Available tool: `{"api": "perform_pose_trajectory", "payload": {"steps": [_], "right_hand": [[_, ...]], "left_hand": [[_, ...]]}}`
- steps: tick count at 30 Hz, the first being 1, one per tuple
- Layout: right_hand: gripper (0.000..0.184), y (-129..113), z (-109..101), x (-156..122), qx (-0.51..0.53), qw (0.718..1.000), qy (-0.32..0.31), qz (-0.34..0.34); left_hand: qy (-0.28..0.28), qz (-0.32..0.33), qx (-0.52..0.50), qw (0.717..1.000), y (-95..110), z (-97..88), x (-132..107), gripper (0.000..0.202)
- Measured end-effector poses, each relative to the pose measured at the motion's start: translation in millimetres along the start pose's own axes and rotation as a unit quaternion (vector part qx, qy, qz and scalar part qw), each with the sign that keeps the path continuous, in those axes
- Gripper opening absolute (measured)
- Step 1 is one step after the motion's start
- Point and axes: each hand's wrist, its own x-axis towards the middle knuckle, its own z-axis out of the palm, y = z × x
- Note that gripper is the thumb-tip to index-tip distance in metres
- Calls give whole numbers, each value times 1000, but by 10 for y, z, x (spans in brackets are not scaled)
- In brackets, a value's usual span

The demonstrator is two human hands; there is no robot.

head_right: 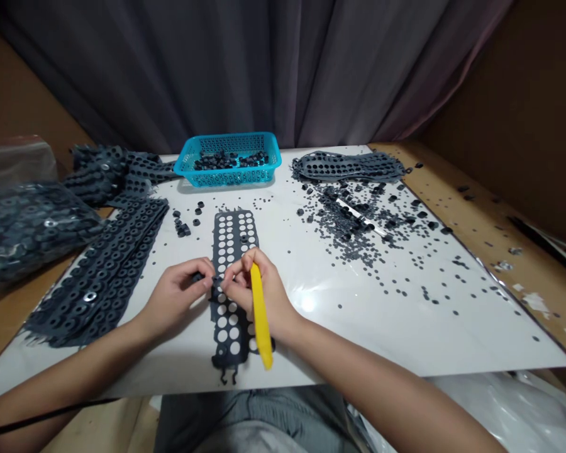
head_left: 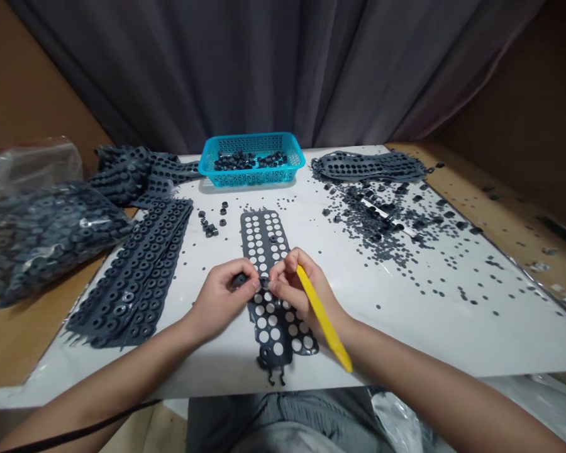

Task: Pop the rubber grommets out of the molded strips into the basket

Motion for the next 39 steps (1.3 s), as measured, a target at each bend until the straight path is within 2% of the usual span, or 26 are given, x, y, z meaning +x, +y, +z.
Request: {"api": "perform_pose_trajectory", "payload": {"steps": [3,6,8,10,11,13,15,18,23,26,32,36,39], "right_hand": [[45,28,-13,32,54,998,-16,31],[47,35,-3,44,84,995,-16,45],[47,26,6,45,97,994,-13,52],[47,17,10,45,109,992,-12,59],[46,14,10,44,113,992,-12,60],[46,16,6,43,114,992,-11,60],[46,24,-3,40,103,993,-12,54],[46,35,-19,36,70,996,-17,48],[47,18,-20,29,45,998,-17,41],[45,2,-2,30,42,998,-7,47],[42,26,-3,46,92,993,10,69],[38,35,-37,48,130,987,5,90],[36,25,-47,44,141,985,1,103]], "left_hand": [[-39,-73,-68,994,-40,7,26,18],[-29,-74,-77,994,-35,19,23,16],[20,-46,-43,998,-10,20,3,11],[64,21,23,997,22,12,-23,5],[76,67,59,993,36,5,-34,2],[82,154,122,977,58,-12,-51,10],[81,210,159,961,66,-30,-54,15],[78,237,188,950,56,-57,-42,11],[56,235,219,945,47,-90,-32,7],[55,216,205,953,71,-77,-37,8],[31,77,89,993,84,-13,-22,19],[71,-13,-22,997,-5,-27,11,22],[85,-35,-67,994,-45,-49,25,34]]}}
